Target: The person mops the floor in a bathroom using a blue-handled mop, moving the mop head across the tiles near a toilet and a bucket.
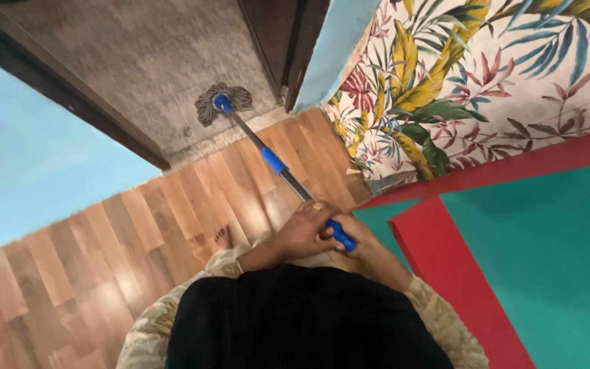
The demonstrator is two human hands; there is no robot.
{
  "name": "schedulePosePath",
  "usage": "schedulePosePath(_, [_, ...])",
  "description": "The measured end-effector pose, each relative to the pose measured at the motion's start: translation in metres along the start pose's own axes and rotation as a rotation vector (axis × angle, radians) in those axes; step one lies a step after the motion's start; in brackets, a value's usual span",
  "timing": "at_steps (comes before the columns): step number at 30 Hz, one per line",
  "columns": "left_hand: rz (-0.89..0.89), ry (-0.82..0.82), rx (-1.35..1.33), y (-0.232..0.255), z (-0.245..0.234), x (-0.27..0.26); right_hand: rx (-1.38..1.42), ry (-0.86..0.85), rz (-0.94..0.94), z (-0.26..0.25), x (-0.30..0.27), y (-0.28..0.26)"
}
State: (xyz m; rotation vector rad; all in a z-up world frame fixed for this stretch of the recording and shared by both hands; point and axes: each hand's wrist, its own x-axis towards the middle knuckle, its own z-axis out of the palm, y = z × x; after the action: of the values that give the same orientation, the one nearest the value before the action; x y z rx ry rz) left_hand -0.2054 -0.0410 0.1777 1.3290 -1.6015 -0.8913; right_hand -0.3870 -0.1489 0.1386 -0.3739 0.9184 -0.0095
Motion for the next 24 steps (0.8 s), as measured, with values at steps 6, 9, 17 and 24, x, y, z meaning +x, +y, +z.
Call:
schedulePosePath(6, [-0.041, 0.007, 0.119, -0.091, -0.067, 0.002, 0.043, -0.040, -0.001, 0.023, 0.136, -0.004])
schedulePosePath(9, [0.037, 0.000, 0.268, -0.116, -0.093, -0.007, 0.101, 0.077, -0.010, 0.029, 0.178, 0.018])
schedulePosePath(17, [0.144, -0.331, -0.053, -0.052, -0.085, 0.007, 0.087, 0.388, 0.136, 0.044, 0.017, 0.035])
schedulePosePath(24, [0.331, -0.335, -0.195, -0.036, -0.082, 0.008, 0.165, 0.333, 0.231, 0.048, -0.036, 0.041])
